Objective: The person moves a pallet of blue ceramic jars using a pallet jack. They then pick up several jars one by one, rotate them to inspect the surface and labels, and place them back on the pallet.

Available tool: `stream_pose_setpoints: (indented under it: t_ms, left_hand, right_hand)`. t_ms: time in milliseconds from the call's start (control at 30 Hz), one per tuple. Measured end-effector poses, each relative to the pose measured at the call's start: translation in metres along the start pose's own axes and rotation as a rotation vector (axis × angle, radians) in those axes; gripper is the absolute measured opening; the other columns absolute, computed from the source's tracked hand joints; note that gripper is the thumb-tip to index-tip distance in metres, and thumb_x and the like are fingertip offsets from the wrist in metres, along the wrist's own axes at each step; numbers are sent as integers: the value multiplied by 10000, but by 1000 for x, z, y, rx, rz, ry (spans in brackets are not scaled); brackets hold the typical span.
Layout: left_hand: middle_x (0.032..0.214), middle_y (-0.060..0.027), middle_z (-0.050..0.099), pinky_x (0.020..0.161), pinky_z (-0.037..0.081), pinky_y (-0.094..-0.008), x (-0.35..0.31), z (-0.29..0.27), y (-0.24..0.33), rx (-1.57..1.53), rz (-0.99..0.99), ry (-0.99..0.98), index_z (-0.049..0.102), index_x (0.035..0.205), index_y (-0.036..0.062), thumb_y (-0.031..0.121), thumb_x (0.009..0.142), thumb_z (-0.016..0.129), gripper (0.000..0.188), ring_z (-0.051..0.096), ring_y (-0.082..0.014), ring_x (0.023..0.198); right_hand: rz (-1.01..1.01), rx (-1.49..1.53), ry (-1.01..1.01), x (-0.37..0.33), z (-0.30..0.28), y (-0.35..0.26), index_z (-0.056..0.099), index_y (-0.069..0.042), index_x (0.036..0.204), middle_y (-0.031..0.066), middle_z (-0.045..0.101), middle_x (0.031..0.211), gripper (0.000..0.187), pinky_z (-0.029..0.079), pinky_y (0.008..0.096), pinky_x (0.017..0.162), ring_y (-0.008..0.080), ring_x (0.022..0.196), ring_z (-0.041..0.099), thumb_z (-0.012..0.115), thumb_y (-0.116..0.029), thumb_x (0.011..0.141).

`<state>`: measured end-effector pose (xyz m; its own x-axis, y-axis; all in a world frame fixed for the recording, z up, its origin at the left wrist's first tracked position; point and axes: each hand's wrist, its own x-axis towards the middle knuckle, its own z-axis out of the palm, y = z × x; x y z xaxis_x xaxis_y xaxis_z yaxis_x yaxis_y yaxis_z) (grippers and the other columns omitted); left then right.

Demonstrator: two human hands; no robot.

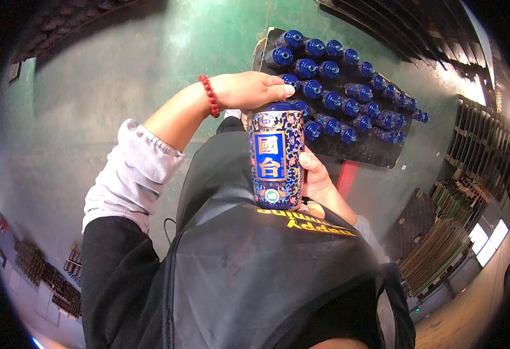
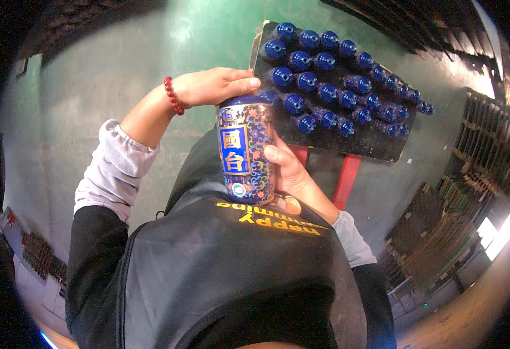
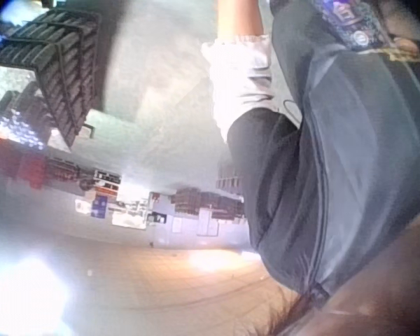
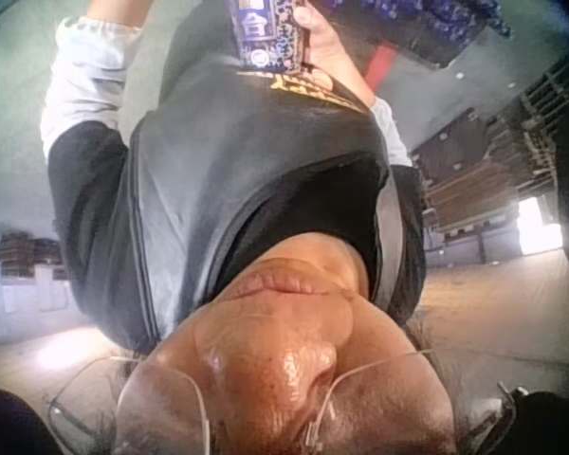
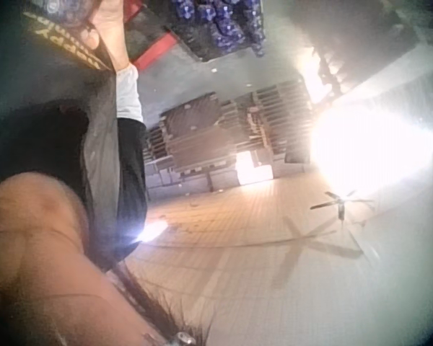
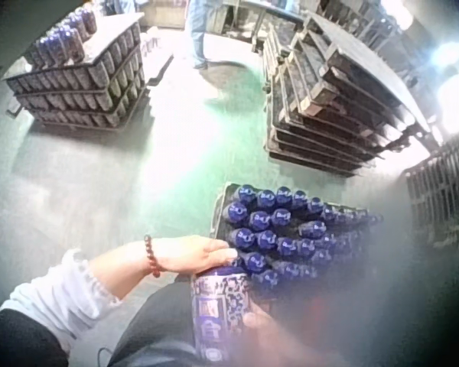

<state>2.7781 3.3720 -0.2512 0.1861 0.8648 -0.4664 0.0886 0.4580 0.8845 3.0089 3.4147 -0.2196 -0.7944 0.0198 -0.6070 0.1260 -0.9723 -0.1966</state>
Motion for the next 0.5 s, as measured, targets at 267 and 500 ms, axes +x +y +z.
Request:
stream_pose_setpoints:
  t_ms: [267,500]
  left_hand:
    - [1102,-40,608,947,424,-284,-6,19,-16,-607,250,27,597,1154,43,370,1004,469,382,544,-124,1050]
    - [1082,-17,589,903,427,-265,-9,26,-17,-589,229,136,580,1176,66,383,1004,465,379,528,-97,1010]
  right_hand:
    - [178,164,-119,7,-24,0,296,9,1429,271,469,1322,1004,535,510,891,385,1151,558,783,-465,690]
    - [157,158,-108,5,-17,3,383,-8,1378,254,573,1202,925,577,514,792,358,1036,630,737,-549,717]
